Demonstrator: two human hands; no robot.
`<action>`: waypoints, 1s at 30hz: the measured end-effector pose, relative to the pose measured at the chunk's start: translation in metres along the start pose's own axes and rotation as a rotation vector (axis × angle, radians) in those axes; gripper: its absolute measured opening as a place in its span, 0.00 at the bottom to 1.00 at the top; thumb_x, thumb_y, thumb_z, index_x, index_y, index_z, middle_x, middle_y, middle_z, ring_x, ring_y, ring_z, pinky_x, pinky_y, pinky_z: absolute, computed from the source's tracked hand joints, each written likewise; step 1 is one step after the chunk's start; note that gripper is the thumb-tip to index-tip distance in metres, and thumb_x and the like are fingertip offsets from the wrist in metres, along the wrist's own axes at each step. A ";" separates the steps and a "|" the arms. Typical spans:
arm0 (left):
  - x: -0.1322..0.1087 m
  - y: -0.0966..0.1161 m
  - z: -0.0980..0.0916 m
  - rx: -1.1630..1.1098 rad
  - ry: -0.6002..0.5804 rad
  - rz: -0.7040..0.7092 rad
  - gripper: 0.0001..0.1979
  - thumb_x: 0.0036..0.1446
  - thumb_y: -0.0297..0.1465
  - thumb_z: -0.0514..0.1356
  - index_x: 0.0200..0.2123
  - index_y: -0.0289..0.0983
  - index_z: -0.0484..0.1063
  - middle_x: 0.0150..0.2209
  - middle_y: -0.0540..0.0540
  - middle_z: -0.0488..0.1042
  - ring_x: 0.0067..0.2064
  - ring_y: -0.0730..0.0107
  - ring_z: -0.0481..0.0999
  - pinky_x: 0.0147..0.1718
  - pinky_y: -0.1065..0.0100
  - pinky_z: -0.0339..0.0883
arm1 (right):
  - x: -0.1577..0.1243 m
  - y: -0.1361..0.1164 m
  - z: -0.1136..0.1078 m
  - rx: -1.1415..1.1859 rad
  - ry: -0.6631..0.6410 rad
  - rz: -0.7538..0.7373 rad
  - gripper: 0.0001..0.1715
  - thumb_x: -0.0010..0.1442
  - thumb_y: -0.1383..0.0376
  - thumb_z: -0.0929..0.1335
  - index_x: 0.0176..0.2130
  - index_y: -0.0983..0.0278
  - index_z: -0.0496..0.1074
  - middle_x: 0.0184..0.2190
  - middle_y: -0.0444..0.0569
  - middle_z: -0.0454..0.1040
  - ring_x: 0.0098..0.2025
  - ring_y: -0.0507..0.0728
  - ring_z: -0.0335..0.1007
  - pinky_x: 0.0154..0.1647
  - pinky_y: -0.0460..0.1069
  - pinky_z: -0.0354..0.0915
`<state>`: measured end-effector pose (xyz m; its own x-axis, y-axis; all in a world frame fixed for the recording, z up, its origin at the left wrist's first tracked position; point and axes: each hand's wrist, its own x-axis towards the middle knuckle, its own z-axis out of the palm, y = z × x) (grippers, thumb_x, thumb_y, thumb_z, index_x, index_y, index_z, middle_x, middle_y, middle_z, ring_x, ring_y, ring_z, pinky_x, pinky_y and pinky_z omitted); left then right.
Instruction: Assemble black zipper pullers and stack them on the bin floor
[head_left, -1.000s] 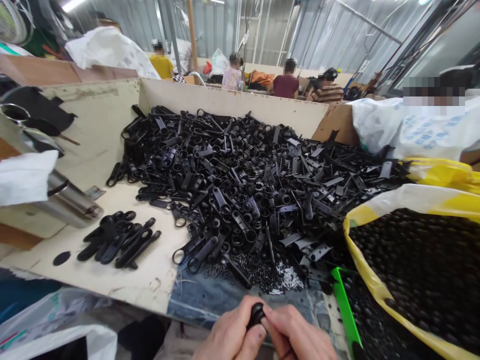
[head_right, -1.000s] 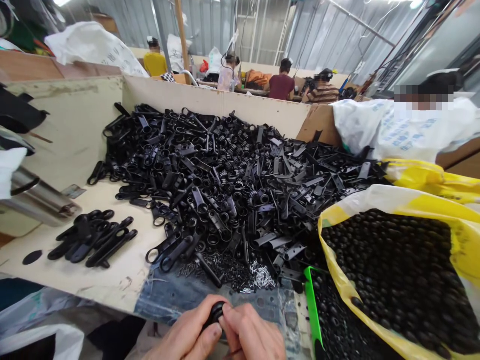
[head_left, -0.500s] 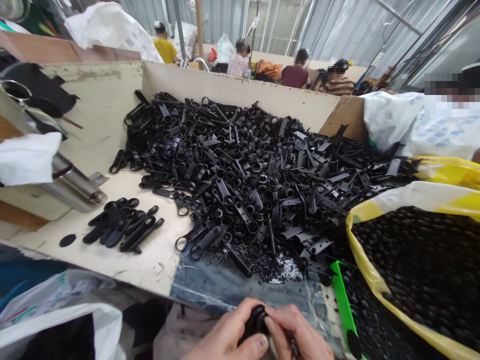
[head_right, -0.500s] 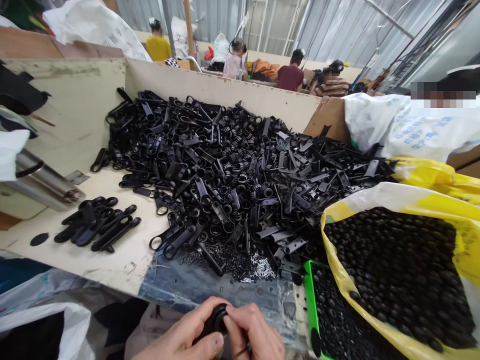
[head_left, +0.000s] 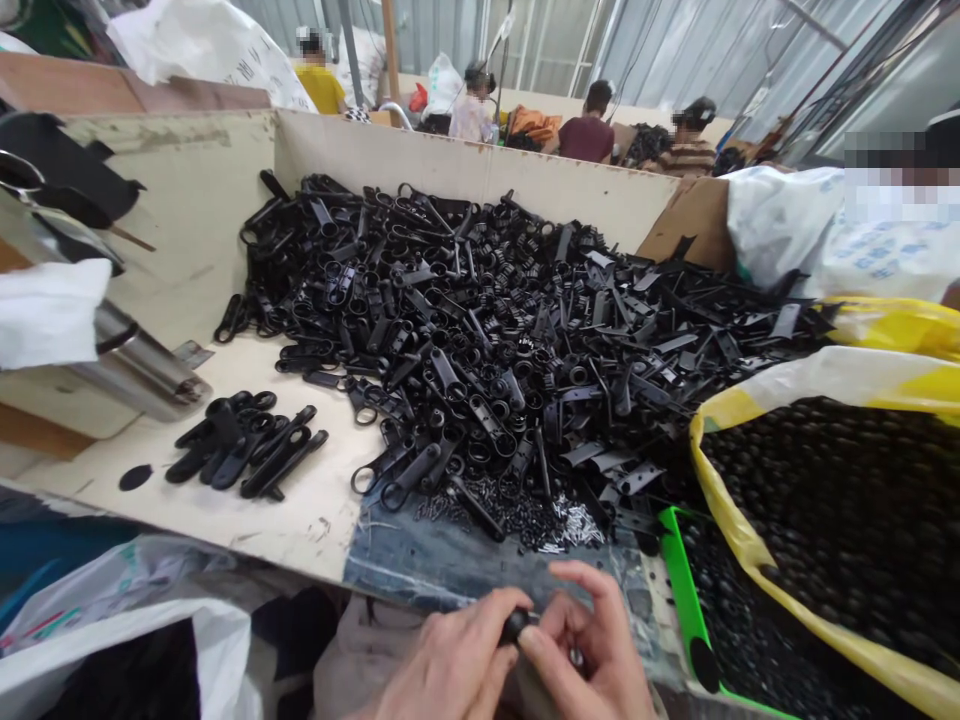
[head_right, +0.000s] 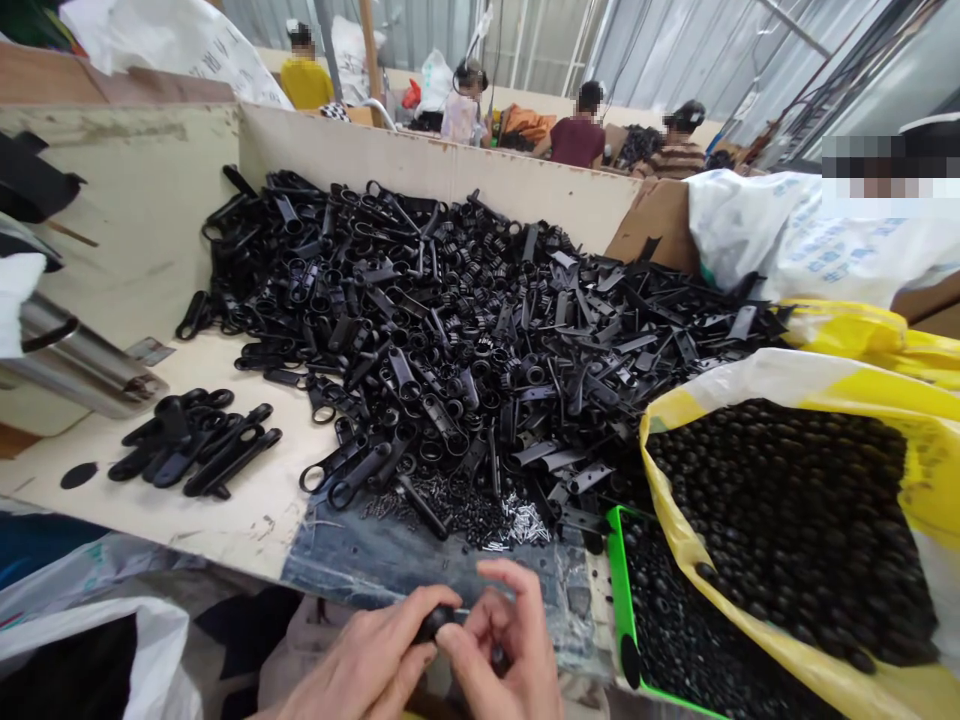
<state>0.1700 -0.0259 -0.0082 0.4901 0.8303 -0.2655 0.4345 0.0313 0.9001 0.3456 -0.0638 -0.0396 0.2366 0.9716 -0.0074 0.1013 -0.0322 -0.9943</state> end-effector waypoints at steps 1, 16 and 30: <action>0.000 -0.002 -0.003 0.110 0.018 0.051 0.20 0.68 0.33 0.59 0.61 0.47 0.77 0.49 0.40 0.83 0.46 0.48 0.82 0.46 0.60 0.69 | 0.004 -0.005 -0.002 0.052 -0.071 0.062 0.29 0.65 0.40 0.72 0.53 0.58 0.70 0.23 0.38 0.71 0.21 0.53 0.67 0.24 0.45 0.66; -0.017 -0.036 -0.032 -0.647 0.013 -0.279 0.35 0.56 0.54 0.68 0.55 0.36 0.65 0.24 0.56 0.71 0.23 0.75 0.67 0.25 0.73 0.62 | 0.063 -0.031 0.046 -0.228 -0.410 -0.161 0.17 0.69 0.53 0.69 0.41 0.60 0.85 0.28 0.45 0.72 0.29 0.55 0.69 0.30 0.47 0.64; -0.019 -0.014 -0.040 -0.927 0.038 -0.485 0.59 0.52 0.49 0.70 0.70 0.26 0.39 0.23 0.55 0.75 0.18 0.79 0.53 0.23 0.71 0.43 | 0.070 -0.034 0.042 -0.254 -0.580 -0.213 0.15 0.70 0.58 0.69 0.48 0.60 0.84 0.33 0.46 0.73 0.32 0.54 0.71 0.33 0.46 0.66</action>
<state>0.1245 -0.0201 -0.0022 0.3869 0.6312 -0.6722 -0.1798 0.7667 0.6164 0.3178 0.0155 -0.0110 -0.3646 0.9292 0.0606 0.3292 0.1895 -0.9250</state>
